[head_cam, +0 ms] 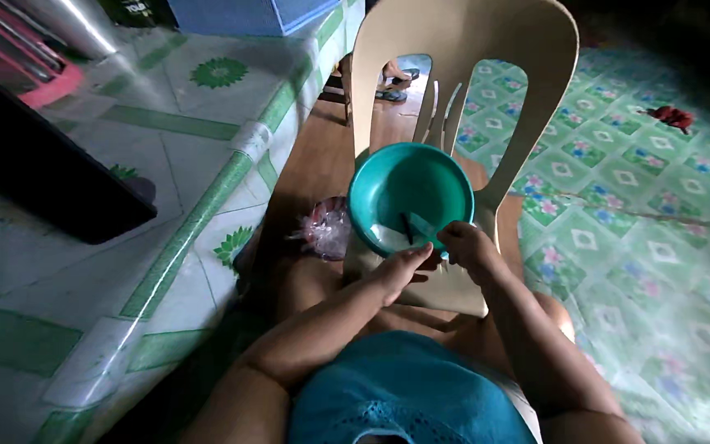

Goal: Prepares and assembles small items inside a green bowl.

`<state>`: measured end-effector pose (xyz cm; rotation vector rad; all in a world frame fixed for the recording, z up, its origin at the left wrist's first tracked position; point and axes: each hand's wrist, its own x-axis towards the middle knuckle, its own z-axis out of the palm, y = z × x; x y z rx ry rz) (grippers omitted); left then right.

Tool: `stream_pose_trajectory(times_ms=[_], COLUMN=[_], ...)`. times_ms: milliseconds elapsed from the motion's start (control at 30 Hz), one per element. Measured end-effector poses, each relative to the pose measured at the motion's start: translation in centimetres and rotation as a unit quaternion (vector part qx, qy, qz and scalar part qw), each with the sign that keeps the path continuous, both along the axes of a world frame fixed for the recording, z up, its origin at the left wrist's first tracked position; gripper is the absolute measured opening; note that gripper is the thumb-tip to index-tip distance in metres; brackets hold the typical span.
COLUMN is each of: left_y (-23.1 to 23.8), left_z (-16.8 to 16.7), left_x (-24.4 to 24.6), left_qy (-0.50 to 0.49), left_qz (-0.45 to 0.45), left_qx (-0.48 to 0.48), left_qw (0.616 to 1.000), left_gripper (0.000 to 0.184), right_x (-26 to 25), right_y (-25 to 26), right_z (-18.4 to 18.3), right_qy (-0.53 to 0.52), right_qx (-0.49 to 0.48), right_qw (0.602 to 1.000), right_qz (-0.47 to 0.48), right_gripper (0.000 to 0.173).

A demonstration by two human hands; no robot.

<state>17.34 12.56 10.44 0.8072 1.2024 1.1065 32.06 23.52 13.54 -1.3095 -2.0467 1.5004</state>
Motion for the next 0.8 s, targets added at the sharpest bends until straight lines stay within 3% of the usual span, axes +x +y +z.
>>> stream_pose_trajectory(times_ms=[100,167,267,333,400,467,533,800], left_y=[1.8,2.5,2.5,2.2,1.6,1.2,1.1,0.7], left_z=[0.3,0.7,0.7,0.3,0.2,0.1,-0.1,-0.4], left_x=[0.3,-0.4,-0.9,-0.9,-0.7,-0.3,-0.1,-0.9], left_qy=[-0.06,-0.037,0.059,0.127,0.153,0.13,0.106,0.15], left_qz=[0.159,0.19,0.171,0.125,0.052,0.03,0.062,0.158], left_qx=[0.002,-0.013,0.019,0.044,0.043,0.028,0.022,0.069], left_qw=[0.985,0.981,0.983,0.983,0.986,0.991,0.992,0.974], left_gripper=[0.033,0.028,0.03,0.031,0.028,0.026,0.027,0.019], right_x=[0.2,0.6,1.1,1.4,1.2,1.0,0.8,0.3], right_y=[-2.3,-3.5,-4.2,-4.1,-4.1,-4.3,-4.3,-5.4], right_z=[-1.4,-3.1,-4.9,-5.8,-6.3,-5.8,-5.5,-7.0], right_qy=[0.112,0.158,0.108,0.052,0.083,0.151,0.189,0.19], right_qx=[-0.067,-0.072,0.013,0.081,0.086,0.042,0.008,-0.049], right_qw=[0.991,0.985,0.992,0.988,0.987,0.986,0.98,0.978], right_qz=[-0.019,-0.005,0.059,0.117,0.109,0.066,0.054,0.071], right_gripper=[0.017,0.014,0.014,0.03,0.044,0.03,0.016,0.015])
